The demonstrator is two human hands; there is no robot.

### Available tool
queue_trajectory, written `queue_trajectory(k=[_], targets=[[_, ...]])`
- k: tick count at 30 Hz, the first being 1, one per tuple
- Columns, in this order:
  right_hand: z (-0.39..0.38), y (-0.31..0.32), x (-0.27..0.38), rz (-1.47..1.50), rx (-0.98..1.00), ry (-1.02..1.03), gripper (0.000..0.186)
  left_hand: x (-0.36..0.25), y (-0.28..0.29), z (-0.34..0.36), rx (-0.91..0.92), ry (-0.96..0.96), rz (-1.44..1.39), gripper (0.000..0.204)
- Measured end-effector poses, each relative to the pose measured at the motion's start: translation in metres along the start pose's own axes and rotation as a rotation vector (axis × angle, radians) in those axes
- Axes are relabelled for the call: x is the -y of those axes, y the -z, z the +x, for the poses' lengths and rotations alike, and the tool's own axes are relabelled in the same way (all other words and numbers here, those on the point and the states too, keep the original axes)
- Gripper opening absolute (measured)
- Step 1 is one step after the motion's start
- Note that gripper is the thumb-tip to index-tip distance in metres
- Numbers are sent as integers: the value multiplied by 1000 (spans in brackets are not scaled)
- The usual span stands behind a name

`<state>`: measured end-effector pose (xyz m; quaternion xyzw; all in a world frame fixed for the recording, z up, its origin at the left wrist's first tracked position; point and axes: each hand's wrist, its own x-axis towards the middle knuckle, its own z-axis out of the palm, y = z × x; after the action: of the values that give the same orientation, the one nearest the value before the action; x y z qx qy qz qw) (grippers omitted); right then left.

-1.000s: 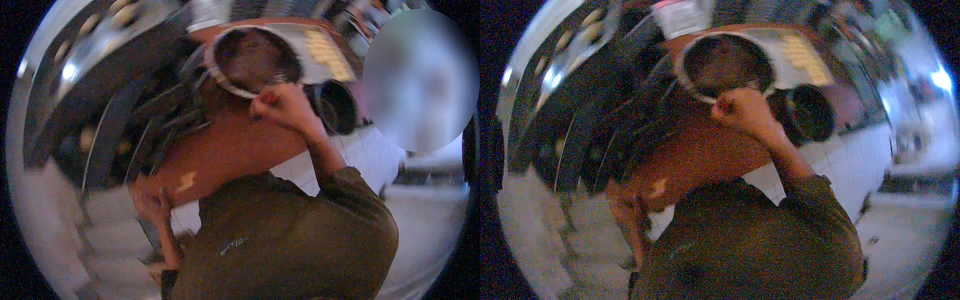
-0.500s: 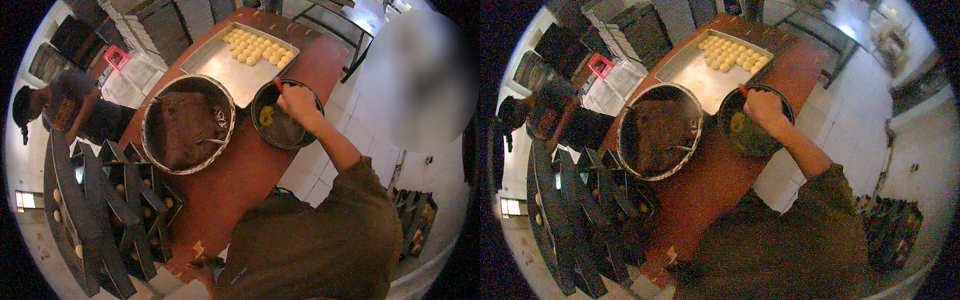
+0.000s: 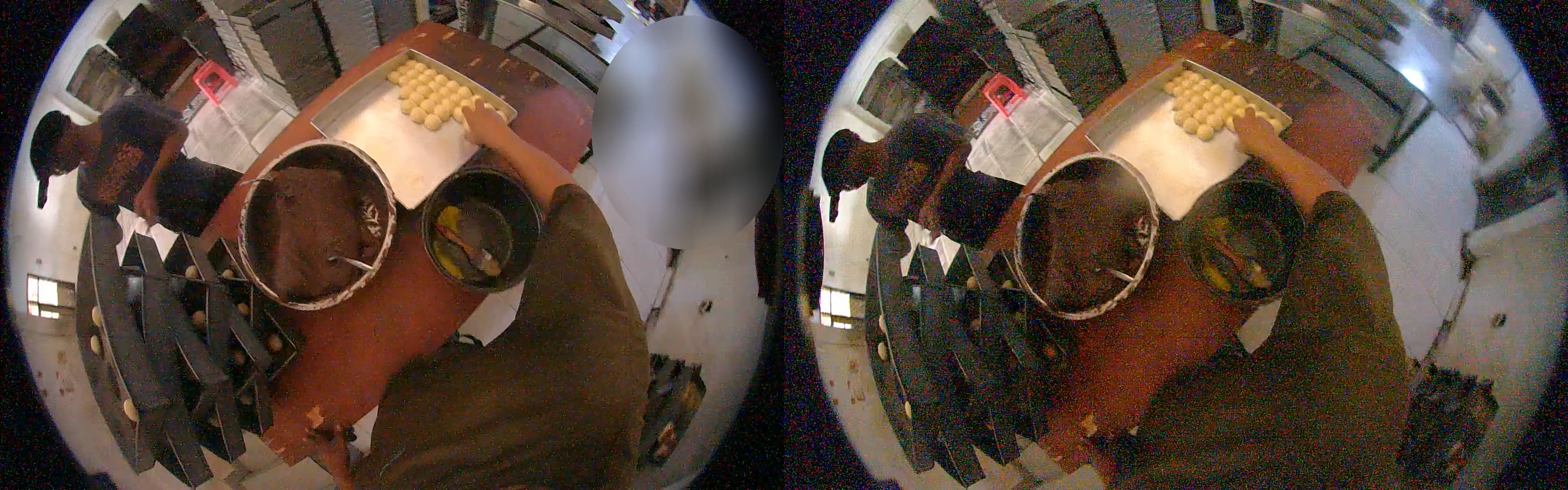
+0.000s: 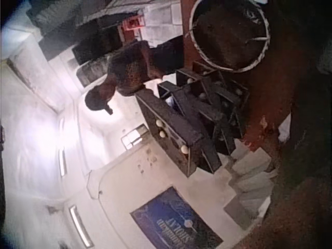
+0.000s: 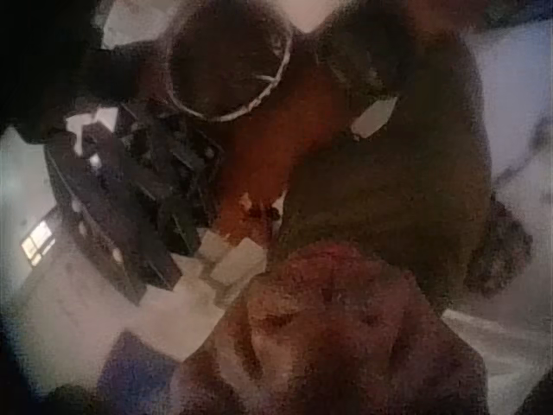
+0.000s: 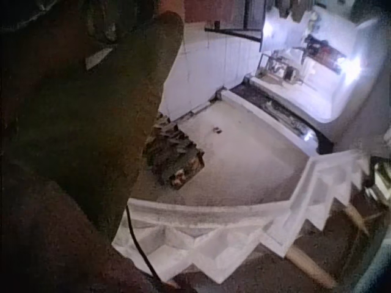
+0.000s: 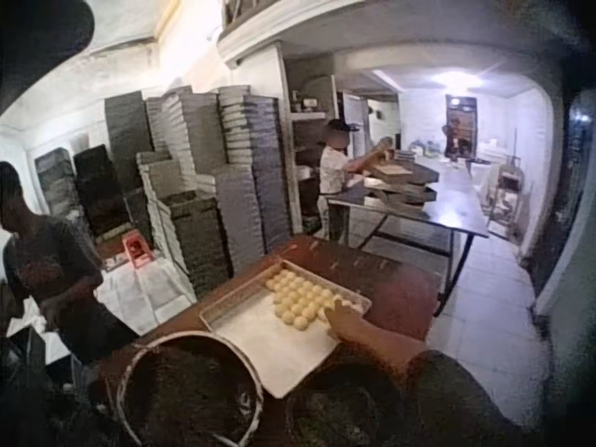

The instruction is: The person fills small pieces of dough with a dark spread, shapes them into rolls by hand, and places them onto a large metal baking tray while occasionally brushing the tray.

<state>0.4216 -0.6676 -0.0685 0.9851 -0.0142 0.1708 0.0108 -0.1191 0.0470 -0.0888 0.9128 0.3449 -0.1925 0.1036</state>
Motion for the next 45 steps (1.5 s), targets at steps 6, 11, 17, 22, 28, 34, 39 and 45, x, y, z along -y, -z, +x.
queue_trajectory(k=[6, 11, 17, 22, 28, 34, 39, 45], targets=[[15, -41, 16, -79, 148, 74, 36, 77, -28, -64, -6, 15, -55, 92], [41, -63, -33, -61, 170, 76, 43, 74, -40, -97, 45, 50, -76, 87], [10, 36, -41, 311, 11, -39, 50, 49, -29, -89, 67, 46, -122, 82], [-66, 225, 55, 1011, -118, 200, 56, 28, -9, -54, 43, -15, -139, 77], [-201, 233, 288, 1320, 686, 888, 41, 22, -8, -30, 22, -85, -188, 71], [-162, 222, 230, 696, 384, 153, 28, 43, -12, -10, 4, -140, -255, 66], [-158, 139, 151, 131, 752, 127, 42, 57, -14, -1, 18, -173, -296, 61], [-162, 94, 149, -1, 947, 144, 46, 77, -26, -4, 41, -154, -350, 57]])
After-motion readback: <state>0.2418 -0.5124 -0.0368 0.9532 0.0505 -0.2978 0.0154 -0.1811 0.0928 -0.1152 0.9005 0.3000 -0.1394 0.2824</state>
